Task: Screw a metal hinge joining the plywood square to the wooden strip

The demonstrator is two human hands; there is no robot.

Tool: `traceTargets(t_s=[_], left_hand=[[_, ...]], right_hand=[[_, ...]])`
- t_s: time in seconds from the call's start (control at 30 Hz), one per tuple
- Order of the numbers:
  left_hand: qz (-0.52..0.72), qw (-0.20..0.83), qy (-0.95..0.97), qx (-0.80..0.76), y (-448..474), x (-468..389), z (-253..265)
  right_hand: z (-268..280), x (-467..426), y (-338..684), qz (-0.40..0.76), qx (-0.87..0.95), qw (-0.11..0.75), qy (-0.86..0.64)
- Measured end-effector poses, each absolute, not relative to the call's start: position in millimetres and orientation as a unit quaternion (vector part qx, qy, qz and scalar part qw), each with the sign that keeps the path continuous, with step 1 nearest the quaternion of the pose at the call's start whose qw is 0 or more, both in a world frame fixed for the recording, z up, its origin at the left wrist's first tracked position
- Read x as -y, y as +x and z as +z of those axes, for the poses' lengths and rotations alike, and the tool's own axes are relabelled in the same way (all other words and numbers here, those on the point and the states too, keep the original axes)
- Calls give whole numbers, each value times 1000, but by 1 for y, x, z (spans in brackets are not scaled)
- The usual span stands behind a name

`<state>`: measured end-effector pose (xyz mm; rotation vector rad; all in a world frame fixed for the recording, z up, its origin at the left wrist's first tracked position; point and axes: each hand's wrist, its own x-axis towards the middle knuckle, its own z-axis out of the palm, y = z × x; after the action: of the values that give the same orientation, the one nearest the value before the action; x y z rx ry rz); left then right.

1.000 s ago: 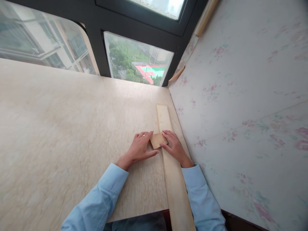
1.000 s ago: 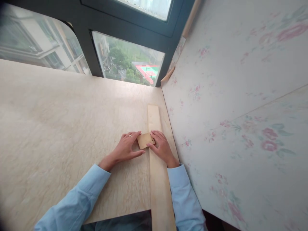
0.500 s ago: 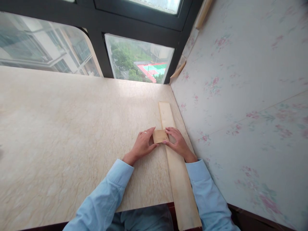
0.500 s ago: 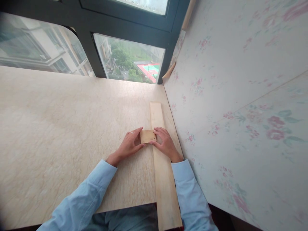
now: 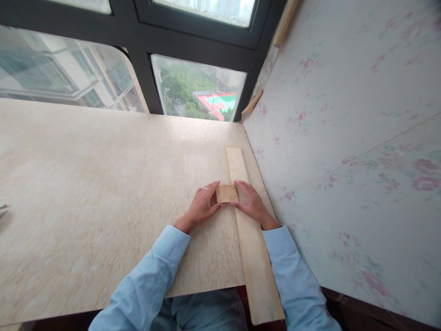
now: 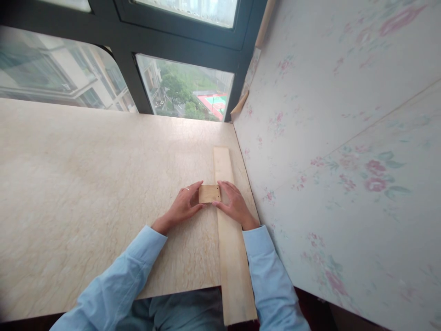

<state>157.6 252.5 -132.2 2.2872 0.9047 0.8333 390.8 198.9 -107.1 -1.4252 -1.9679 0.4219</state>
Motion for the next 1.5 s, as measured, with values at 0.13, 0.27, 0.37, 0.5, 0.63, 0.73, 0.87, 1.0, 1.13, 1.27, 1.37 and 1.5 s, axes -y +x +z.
traceTargets(t_s=[0.13, 0.27, 0.37, 0.5, 0.63, 0.73, 0.87, 1.0, 1.13, 1.27, 1.37, 1.5], left_hand=[[306, 266, 849, -340, 158, -252, -132], [301, 266, 850, -342, 159, -251, -130], [300, 266, 848, -347, 159, -251, -128], [302, 266, 847, -347, 159, -251, -129], [308, 266, 843, -351, 160, -251, -132], [306, 267, 842, -356, 160, -251, -131], [297, 270, 839, -367, 161, -249, -128], [293, 272, 836, -377, 161, -248, -127], [288, 273, 834, -383, 162, -249, -126], [284, 274, 833, -389, 162, -250, -125], [277, 273, 833, -395, 164, -250, -123], [257, 270, 834, -407, 165, -249, -120]], right_hand=[[-107, -200, 392, 165, 756, 330, -541], [-107, -200, 392, 168, 757, 329, -539], [-108, -201, 392, 168, 756, 330, -541], [-108, -201, 392, 167, 754, 325, -546], [-107, -202, 392, 171, 756, 307, -552], [-108, -202, 394, 173, 758, 298, -554], [-110, -202, 394, 175, 756, 295, -557], [-112, -203, 394, 176, 751, 303, -560], [-114, -203, 394, 177, 749, 303, -563], [-115, -204, 394, 174, 749, 306, -561], [-117, -204, 394, 169, 750, 308, -560], [-121, -206, 395, 162, 748, 314, -561]])
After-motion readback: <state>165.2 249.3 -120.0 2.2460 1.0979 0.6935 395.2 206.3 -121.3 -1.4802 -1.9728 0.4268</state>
